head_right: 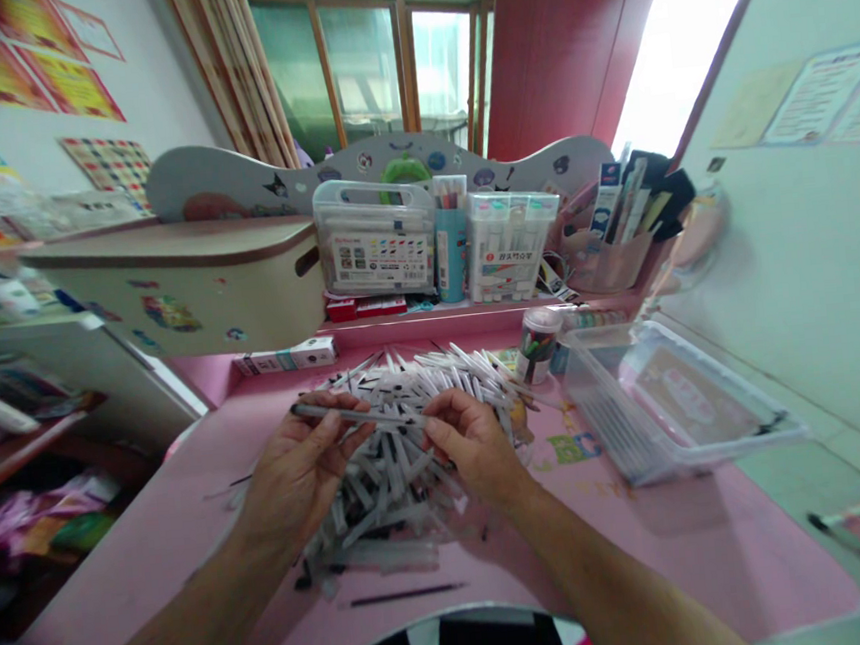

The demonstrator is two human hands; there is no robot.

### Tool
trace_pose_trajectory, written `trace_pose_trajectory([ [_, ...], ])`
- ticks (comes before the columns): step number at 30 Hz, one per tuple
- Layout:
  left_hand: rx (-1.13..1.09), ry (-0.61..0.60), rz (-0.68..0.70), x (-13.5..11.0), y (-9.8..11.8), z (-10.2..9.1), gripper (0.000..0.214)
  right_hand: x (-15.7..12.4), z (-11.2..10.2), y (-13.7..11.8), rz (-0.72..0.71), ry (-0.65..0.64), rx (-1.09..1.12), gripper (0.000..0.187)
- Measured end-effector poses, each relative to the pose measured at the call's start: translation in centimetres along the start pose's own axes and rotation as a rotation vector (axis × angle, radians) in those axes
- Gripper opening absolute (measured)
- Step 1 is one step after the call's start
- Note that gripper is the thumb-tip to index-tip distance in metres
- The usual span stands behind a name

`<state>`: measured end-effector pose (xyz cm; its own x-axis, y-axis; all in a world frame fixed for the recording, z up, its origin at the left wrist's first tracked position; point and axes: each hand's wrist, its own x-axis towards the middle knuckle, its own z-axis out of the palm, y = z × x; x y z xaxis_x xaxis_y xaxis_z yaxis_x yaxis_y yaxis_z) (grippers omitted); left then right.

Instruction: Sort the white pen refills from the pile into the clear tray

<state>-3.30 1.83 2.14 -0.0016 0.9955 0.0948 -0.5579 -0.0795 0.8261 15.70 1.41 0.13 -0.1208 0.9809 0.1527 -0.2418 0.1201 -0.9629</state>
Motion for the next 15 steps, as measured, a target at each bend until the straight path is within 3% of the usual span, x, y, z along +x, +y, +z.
trace_pose_trajectory([
  [8, 0.110, -0.010, -0.130, -0.10, 0.25, -0.11, 0.025, -0.09, -0.11, 0.16, -0.004, 0.016, -0.051, 0.018],
  [15, 0.106, -0.006, -0.107, -0.11, -0.21, -0.24, 0.027, 0.15, -0.10, 0.67, 0.055, 0.034, 0.000, 0.019],
])
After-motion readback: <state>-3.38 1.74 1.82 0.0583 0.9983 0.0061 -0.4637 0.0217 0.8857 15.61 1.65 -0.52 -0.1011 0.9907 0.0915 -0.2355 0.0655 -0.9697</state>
